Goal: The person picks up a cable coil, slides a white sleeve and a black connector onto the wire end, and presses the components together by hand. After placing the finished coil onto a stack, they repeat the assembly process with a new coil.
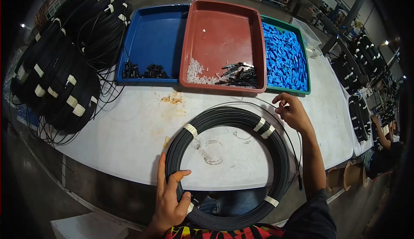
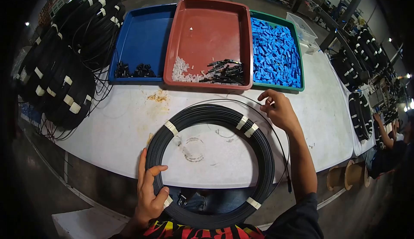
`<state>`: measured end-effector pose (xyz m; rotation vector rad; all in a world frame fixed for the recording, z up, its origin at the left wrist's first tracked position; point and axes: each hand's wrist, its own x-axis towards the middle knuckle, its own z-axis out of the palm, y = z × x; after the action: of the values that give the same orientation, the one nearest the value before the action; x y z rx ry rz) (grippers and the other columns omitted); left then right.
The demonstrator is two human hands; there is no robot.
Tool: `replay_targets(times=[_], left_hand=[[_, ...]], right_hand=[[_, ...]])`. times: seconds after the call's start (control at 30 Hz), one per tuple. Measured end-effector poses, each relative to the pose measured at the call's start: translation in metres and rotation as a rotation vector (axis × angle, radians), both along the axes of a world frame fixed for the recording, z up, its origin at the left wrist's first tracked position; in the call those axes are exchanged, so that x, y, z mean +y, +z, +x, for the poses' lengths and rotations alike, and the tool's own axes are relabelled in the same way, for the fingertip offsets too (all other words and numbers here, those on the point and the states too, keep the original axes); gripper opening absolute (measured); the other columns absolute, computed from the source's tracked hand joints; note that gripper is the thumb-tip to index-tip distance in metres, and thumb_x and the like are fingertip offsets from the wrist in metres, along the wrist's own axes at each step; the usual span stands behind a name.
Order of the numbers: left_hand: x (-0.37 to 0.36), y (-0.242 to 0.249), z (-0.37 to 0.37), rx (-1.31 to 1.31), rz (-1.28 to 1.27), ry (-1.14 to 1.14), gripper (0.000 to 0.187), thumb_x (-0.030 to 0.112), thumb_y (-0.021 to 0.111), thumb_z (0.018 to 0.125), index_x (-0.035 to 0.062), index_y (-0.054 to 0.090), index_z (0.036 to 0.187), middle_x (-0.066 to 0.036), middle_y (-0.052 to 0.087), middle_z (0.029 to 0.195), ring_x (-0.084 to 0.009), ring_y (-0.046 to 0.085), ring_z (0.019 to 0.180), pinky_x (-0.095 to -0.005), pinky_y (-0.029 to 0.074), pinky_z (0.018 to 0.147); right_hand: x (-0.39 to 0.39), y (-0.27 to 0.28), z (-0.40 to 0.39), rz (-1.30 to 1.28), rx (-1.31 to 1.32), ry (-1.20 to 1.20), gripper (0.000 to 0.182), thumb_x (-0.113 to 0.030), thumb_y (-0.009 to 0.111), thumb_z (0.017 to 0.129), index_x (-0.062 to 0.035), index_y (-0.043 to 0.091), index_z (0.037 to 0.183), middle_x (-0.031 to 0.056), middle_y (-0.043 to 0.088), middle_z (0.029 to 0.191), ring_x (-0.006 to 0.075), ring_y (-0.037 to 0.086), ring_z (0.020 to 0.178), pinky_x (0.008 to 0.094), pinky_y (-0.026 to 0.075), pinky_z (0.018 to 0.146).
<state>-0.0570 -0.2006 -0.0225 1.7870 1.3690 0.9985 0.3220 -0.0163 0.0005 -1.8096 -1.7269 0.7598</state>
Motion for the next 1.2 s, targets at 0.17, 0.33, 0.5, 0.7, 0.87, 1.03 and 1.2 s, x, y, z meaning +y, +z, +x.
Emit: replay_targets(times=[0.17,0.33,0.5,0.7,0.87,1.03,1.2], left_hand=[[0.003,0.002,-0.002,0.064,-0.031,-0.036,0.047,0.005,0.057,0.077,-0.0027,0.061,0.124,-0.047,0.008,0.157,-0.0595,0.012,0.151,-0.0575,0.018,0.122],[0.012,0.005,-0.007,0.08,-0.039,-0.095,0.045,0.004,0.057,0.077,0.0025,0.065,0.121,-0.045,0.006,0.159,-0.0583,0.012,0.151,-0.0567,0.019,0.122],[0.031,0.005,-0.021,0.111,-0.021,-0.203,0.04,0.003,0.055,0.077,0.0046,0.07,0.114,-0.044,0.005,0.16,-0.0576,0.012,0.152,-0.0555,0.02,0.122],[0.07,0.003,-0.044,0.059,-0.101,-0.399,0.034,0.006,0.057,0.077,0.0114,0.072,0.107,-0.042,0.006,0.161,-0.0576,0.013,0.151,-0.0505,0.022,0.123],[0.098,0.007,-0.058,0.191,-0.017,-0.506,0.033,0.01,0.058,0.078,0.0133,0.072,0.108,-0.039,0.009,0.162,-0.0553,0.016,0.151,-0.0525,0.024,0.122],[0.104,0.022,-0.06,0.257,-0.107,-0.509,0.035,0.036,0.064,0.095,0.0086,0.07,0.118,-0.034,0.011,0.164,-0.0521,0.023,0.151,-0.0499,0.025,0.121],[0.152,0.034,-0.084,0.177,0.115,-0.356,0.028,0.022,0.063,0.098,0.0,0.068,0.116,-0.022,0.061,0.139,-0.0381,0.061,0.126,-0.0412,0.05,0.102]], right_hand=[[0.015,-0.012,0.001,0.122,0.147,0.109,0.018,-0.012,0.07,0.096,0.0009,0.067,0.108,0.0039,0.067,0.086,0.0086,0.054,0.067,0.0236,0.045,0.058],[0.036,0.007,-0.042,0.011,0.45,-0.148,0.019,-0.019,0.066,0.1,-0.0046,0.067,0.111,0.0051,0.071,0.08,0.0033,0.043,0.052,0.0214,0.031,0.043],[0.06,0.006,-0.078,0.06,0.529,-0.091,0.01,-0.011,0.063,0.099,-0.002,0.066,0.101,0.0059,0.07,0.078,0.0073,0.055,0.061,0.0238,0.04,0.052],[0.058,-0.009,-0.112,0.137,0.426,0.014,0.015,-0.008,0.067,0.094,0.0037,0.068,0.085,0.0055,0.069,0.075,0.0101,0.062,0.07,0.0269,0.047,0.066],[0.033,-0.004,-0.127,0.197,0.414,0.168,0.012,-0.008,0.066,0.093,0.0024,0.066,0.088,0.0057,0.069,0.074,0.0096,0.063,0.071,0.0259,0.048,0.066],[0.017,-0.013,-0.132,0.323,0.373,0.3,0.01,-0.009,0.064,0.091,0.001,0.064,0.088,0.0029,0.061,0.069,0.0076,0.052,0.062,0.0256,0.043,0.059],[0.012,-0.016,-0.126,0.367,0.396,0.402,0.01,-0.007,0.066,0.09,0.0016,0.065,0.087,0.0029,0.061,0.065,0.0071,0.051,0.056,0.0251,0.04,0.053]])
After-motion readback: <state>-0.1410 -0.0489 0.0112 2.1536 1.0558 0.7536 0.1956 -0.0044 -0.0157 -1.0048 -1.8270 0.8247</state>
